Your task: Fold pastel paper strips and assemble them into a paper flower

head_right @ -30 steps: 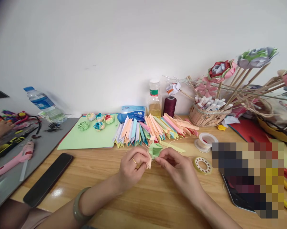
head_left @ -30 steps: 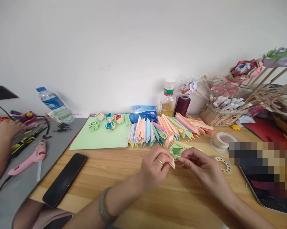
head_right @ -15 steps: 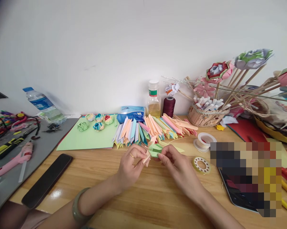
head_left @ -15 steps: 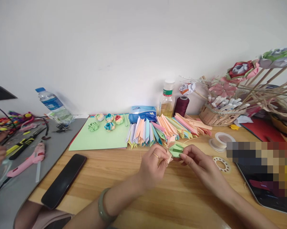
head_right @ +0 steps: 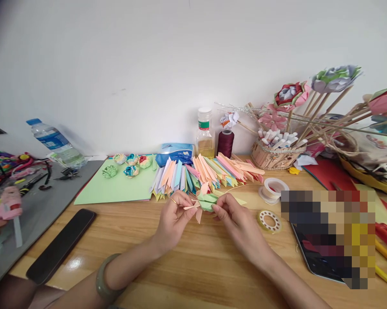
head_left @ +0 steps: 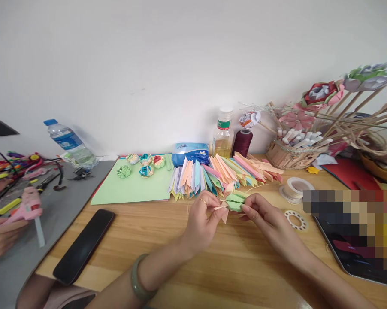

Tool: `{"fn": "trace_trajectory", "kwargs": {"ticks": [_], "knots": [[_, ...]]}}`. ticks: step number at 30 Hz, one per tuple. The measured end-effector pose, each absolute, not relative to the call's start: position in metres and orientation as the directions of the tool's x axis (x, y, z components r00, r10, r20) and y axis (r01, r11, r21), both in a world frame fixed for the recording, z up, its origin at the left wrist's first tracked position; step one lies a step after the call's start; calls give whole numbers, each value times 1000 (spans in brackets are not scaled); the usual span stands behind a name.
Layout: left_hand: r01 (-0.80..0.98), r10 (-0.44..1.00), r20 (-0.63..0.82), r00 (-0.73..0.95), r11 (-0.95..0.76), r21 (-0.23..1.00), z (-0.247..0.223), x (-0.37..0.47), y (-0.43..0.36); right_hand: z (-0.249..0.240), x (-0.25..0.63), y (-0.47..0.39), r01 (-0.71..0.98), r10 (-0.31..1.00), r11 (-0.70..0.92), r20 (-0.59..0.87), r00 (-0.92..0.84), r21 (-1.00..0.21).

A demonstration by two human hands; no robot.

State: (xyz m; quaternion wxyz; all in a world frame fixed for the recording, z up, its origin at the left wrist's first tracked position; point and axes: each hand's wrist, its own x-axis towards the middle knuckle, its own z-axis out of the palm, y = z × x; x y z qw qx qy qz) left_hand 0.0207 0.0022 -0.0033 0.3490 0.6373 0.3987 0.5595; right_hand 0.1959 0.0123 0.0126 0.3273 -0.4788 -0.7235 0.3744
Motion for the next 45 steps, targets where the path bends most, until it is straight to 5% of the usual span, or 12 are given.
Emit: {"fn": "trace_trajectory", "kwargs": {"ticks": [21, 25, 29, 35, 45], "knots": [[-26, 952, 307, 6, -307, 951, 0, 20, 3, 16, 196, 11, 350, 950, 170, 59, -307, -921], [-176, 977, 209, -36, -212, 961, 1, 16, 10, 24, 199, 15, 197, 988, 117, 93, -125, -973], [-303, 993, 82, 81, -54, 951, 2, 14, 16, 32, 203, 16, 265, 970, 231, 244, 16, -936], [-308, 970, 45, 239, 32, 951, 1, 14, 18, 29, 203, 16, 388, 943, 320, 248, -223, -864], [-111, 914, -6, 405, 56, 992, 3, 14, 17, 20, 195, 18, 500, 866, 316, 29, -500, -806]]}}
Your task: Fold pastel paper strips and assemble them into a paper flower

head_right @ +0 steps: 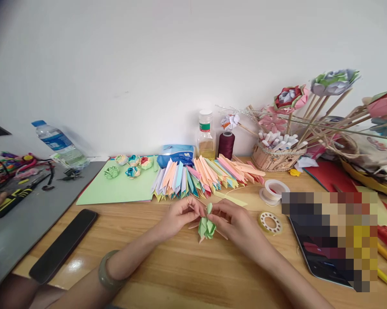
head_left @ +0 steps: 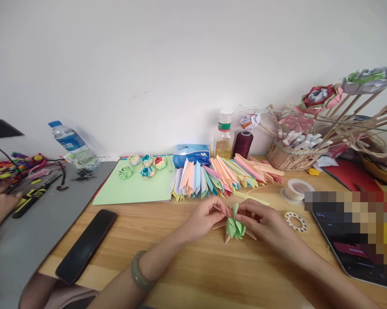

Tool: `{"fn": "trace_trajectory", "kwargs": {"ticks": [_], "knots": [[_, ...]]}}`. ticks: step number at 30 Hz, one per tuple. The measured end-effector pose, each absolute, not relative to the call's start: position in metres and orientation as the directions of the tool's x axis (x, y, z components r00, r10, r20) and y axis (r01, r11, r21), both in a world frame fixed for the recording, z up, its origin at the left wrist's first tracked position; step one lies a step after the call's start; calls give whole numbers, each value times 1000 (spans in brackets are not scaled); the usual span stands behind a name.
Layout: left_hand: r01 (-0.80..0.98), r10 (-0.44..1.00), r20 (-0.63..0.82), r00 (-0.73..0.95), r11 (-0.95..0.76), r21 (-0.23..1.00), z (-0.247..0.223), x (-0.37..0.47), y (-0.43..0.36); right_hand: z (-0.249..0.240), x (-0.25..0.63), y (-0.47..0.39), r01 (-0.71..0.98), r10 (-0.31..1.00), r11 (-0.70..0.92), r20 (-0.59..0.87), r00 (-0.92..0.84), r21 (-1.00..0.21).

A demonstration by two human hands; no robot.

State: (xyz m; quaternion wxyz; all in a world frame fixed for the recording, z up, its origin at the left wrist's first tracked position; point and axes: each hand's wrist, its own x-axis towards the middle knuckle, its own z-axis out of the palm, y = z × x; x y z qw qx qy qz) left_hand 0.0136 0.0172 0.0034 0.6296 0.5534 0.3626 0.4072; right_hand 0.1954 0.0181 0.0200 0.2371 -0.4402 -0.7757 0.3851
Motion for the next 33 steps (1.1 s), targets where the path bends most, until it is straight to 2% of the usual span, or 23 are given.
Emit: {"fn": "trace_trajectory", "kwargs": {"ticks": [4, 6, 9, 11, 14, 19, 24, 33], "knots": [[15, 954, -22, 297, 19, 1000, 4, 18, 12, 21, 194, 14, 548, 882, 355, 77, -465, -757], [107, 973, 80, 217, -105, 989, 4, 21, 8, 18, 194, 11, 554, 872, 422, 154, -466, -718], [191, 943, 288, 165, -317, 929, 4, 24, 1, 10, 194, 8, 567, 827, 560, 368, -425, -604], [205, 918, 372, 135, -393, 896, 4, 26, -1, 6, 195, 6, 583, 770, 631, 502, -393, -512], [257, 885, 457, 92, -464, 847, 6, 28, -3, 6, 194, 4, 590, 696, 690, 608, -382, -419], [312, 832, 548, 86, -545, 778, 8, 28, -3, 10, 193, 2, 619, 656, 705, 649, -385, -345], [302, 798, 592, 114, -595, 745, 10, 27, -3, 10, 194, 0, 628, 665, 700, 632, -399, -340], [277, 770, 611, 181, -636, 720, 7, 25, 1, 12, 197, 2, 546, 597, 779, 628, -499, -307]]}}
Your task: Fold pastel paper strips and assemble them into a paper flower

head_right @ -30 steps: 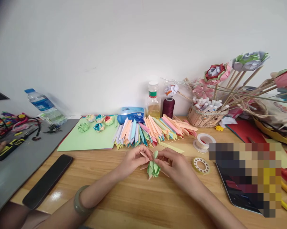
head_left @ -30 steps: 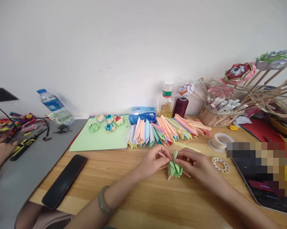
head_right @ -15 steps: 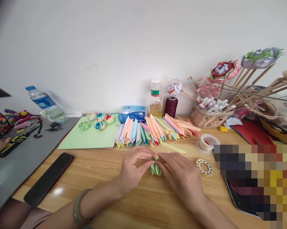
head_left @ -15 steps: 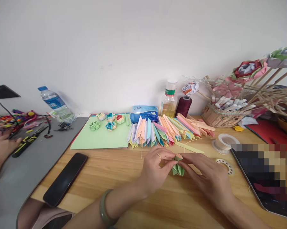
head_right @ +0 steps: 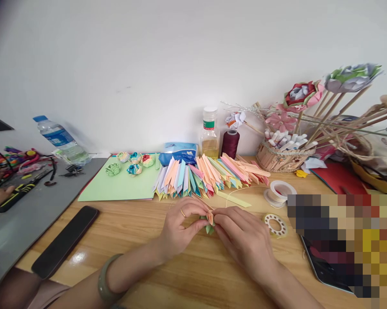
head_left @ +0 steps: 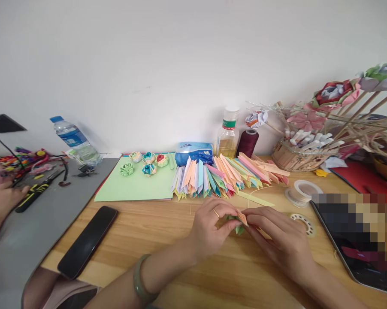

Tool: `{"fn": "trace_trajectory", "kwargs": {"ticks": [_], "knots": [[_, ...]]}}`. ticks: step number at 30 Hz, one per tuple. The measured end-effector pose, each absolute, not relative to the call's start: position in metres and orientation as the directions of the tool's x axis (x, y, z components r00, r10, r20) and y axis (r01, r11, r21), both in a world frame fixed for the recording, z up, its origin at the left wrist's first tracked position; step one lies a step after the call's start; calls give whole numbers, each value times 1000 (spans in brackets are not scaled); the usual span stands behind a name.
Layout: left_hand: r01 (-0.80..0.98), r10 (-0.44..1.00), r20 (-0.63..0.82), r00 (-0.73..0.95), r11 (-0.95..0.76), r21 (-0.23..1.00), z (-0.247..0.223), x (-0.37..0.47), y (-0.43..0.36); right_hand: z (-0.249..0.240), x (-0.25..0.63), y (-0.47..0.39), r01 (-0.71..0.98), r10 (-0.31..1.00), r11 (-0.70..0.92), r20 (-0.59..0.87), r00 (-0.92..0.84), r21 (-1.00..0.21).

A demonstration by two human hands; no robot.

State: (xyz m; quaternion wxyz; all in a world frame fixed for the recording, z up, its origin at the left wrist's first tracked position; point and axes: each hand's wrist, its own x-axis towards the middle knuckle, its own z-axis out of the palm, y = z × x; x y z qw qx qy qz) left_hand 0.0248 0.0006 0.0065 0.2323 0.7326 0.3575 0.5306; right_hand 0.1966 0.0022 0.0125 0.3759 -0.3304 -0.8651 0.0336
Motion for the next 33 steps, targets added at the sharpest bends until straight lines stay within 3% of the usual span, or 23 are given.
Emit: {"fn": "trace_trajectory", "kwargs": {"ticks": [5, 12, 20, 29, 33], "knots": [[167, 789, 575, 215, -610, 775, 4, 21, 3, 15, 197, 6, 419, 618, 786, 567, -545, -454], [154, 853, 457, 251, -501, 852, 8, 21, 1, 23, 194, 8, 337, 687, 710, 506, -521, -618], [-32, 951, 119, 284, -115, 993, 14, 21, 2, 20, 194, 10, 315, 821, 450, 249, -513, -836], [46, 950, 99, 295, -117, 992, 16, 17, 7, 21, 191, 12, 278, 844, 214, 34, -535, -936], [33, 932, -62, 358, 53, 998, 12, 16, 8, 18, 190, 14, 225, 849, 66, -63, -524, -972]]}}
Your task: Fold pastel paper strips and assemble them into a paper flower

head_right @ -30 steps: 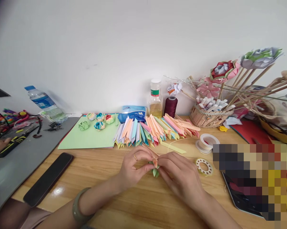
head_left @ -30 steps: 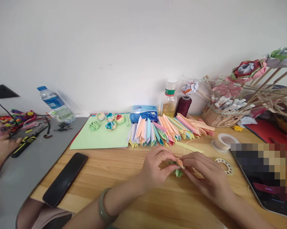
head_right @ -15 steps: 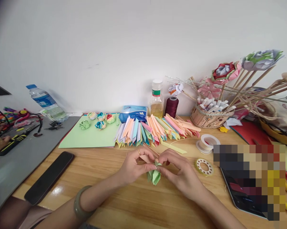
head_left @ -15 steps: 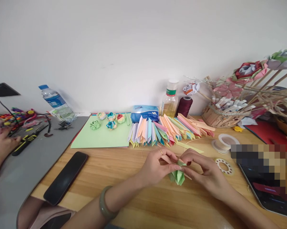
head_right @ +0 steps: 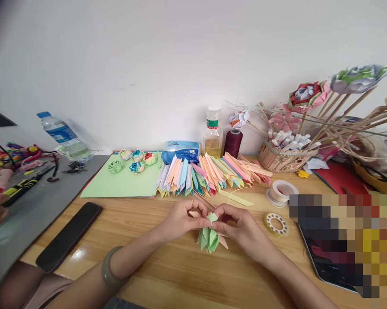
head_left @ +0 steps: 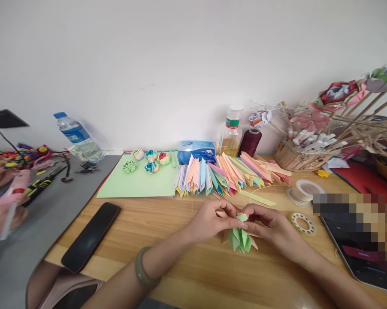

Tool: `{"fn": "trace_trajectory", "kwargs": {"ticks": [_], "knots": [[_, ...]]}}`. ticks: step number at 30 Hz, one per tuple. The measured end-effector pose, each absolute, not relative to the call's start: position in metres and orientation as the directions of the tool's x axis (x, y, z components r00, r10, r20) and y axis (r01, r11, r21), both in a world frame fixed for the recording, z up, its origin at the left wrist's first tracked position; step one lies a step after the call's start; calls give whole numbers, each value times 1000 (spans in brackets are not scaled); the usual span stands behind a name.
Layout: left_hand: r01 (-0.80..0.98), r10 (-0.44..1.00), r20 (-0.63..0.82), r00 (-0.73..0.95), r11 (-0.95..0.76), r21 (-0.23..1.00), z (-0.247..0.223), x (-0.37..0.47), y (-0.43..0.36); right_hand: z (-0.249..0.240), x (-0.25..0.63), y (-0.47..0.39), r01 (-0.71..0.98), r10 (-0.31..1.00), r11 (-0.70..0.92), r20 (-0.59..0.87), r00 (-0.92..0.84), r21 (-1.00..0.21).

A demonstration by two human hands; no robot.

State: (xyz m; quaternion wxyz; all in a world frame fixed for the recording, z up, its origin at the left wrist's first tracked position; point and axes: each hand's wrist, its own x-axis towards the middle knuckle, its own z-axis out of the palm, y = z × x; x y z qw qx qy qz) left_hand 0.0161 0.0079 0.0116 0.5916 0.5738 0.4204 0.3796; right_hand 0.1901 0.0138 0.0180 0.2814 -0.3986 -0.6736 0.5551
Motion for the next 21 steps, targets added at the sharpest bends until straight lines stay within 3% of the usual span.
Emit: {"fn": "trace_trajectory", "kwargs": {"ticks": [2, 6, 11, 16, 21], "knots": [[11, 921, -97, 378, 100, 995, 11, 16, 8, 17, 190, 15, 197, 849, -10, -113, -516, -980], [-16, 937, -31, 347, 39, 999, 12, 17, 9, 17, 191, 16, 147, 838, -107, -169, -519, -983], [-51, 931, -135, 340, 161, 986, 9, 16, 10, 19, 191, 19, 182, 831, -104, -186, -524, -978], [28, 943, -107, 315, 103, 994, 8, 15, 11, 19, 191, 20, 216, 836, -85, -188, -515, -973], [-3, 910, -199, 365, 215, 977, 6, 15, 13, 19, 191, 20, 235, 835, -100, -210, -508, -967]]}}
